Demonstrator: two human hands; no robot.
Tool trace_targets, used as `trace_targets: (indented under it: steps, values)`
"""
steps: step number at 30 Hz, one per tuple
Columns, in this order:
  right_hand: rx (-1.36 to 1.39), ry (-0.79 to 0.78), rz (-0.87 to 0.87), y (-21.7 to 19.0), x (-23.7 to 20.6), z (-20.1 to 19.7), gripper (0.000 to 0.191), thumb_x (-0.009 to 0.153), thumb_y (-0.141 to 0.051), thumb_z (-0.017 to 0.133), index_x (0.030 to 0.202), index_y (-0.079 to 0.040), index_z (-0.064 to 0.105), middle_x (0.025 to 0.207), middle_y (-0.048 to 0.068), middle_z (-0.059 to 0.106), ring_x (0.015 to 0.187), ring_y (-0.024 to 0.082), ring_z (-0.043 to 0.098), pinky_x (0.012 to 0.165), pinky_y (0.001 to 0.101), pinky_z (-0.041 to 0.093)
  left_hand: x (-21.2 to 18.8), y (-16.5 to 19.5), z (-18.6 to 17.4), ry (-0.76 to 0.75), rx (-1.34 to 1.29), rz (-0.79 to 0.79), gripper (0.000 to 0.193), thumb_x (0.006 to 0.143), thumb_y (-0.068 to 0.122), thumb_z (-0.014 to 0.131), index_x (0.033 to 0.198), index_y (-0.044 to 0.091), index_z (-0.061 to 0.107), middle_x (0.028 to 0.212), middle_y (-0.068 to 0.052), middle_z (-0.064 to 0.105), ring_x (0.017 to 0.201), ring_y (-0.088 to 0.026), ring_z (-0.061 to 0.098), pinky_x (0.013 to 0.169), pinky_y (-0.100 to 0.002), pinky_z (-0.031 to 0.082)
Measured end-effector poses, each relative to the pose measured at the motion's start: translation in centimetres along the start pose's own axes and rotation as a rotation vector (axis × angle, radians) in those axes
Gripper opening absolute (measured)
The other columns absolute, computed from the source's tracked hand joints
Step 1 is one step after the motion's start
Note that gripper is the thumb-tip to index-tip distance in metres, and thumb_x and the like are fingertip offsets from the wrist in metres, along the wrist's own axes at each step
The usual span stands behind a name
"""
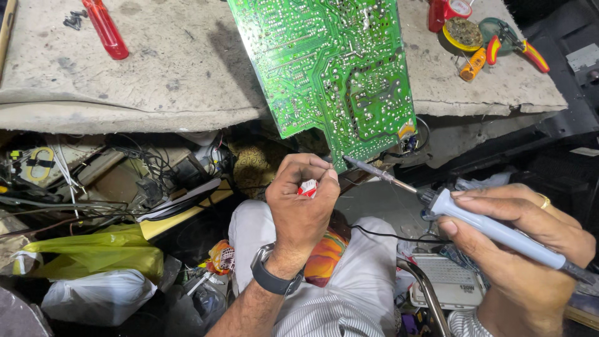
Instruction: The person uses a soldering iron and solder wire to reflow solder joints on a green circuit board. They repeatedly touch the iron to various points on the board while feeding solder wire to create or reinforce connections.
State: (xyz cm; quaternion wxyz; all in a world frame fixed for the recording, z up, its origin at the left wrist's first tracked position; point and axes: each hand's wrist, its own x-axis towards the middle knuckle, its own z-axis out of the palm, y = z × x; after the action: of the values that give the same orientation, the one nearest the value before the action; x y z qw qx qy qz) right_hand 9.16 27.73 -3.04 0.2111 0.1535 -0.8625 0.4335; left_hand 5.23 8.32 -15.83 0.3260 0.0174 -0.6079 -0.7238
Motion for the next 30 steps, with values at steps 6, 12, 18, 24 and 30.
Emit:
trace_targets:
  steps: [6, 12, 18, 24, 30]
  values:
    - [-0.011, 0.020, 0.068, -0.4, -0.2, 0.0, 0.034, 0.067, 0.012, 0.082, 0.099, 0.005, 0.072, 0.098, 0.017, 0.072, 0.086, 0.018, 0.071, 0.077, 0.0220, 0.055, 0.0, -0.1, 0.2, 0.006, 0.013, 0.012, 0.008, 0.085, -0.001, 0.072, 0.082, 0.001, 0.065, 0.098, -0.006, 0.070, 0.091, -0.013, 0.068, 0.084, -0.027, 0.055]
    - [-0.100, -0.073, -0.070, -0.9, 0.6, -0.4, 0.031, 0.072, 0.006, 0.083, 0.101, 0.004, 0.072, 0.101, 0.017, 0.072, 0.091, 0.018, 0.073, 0.082, 0.0239, 0.058, -0.1, 0.1, -0.1, -0.002, 0.005, 0.014, 0.008, 0.085, -0.001, 0.073, 0.083, 0.000, 0.065, 0.098, -0.006, 0.070, 0.091, -0.013, 0.068, 0.083, -0.027, 0.055]
    - [-0.180, -0.148, -0.042, -1.4, 1.0, -1.2, 0.033, 0.070, 0.004, 0.083, 0.101, 0.005, 0.073, 0.097, 0.018, 0.074, 0.085, 0.018, 0.074, 0.076, 0.0248, 0.058, -0.3, 0.4, -0.4, -0.032, -0.019, 0.006, 0.007, 0.086, -0.002, 0.073, 0.083, 0.001, 0.067, 0.099, -0.007, 0.071, 0.092, -0.013, 0.069, 0.084, -0.027, 0.056]
    - [0.095, 0.014, -0.108, 3.5, -1.3, -2.2, 0.025, 0.082, 0.004, 0.083, 0.104, 0.004, 0.070, 0.102, 0.018, 0.071, 0.090, 0.019, 0.072, 0.083, 0.0245, 0.058, -0.5, 0.9, -1.1, -0.072, -0.037, -0.014, 0.008, 0.087, 0.000, 0.074, 0.083, 0.000, 0.067, 0.101, -0.008, 0.073, 0.094, -0.014, 0.069, 0.085, -0.028, 0.055]
    - [0.609, 0.311, 0.018, 12.4, -2.9, -6.4, 0.020, 0.104, 0.002, 0.074, 0.117, 0.007, 0.060, 0.107, 0.016, 0.064, 0.096, 0.025, 0.067, 0.092, 0.0299, 0.056, -0.7, 1.0, -2.1, -0.091, -0.016, -0.045, 0.006, 0.089, 0.000, 0.073, 0.083, 0.001, 0.072, 0.100, -0.009, 0.073, 0.096, -0.015, 0.070, 0.087, -0.029, 0.056]
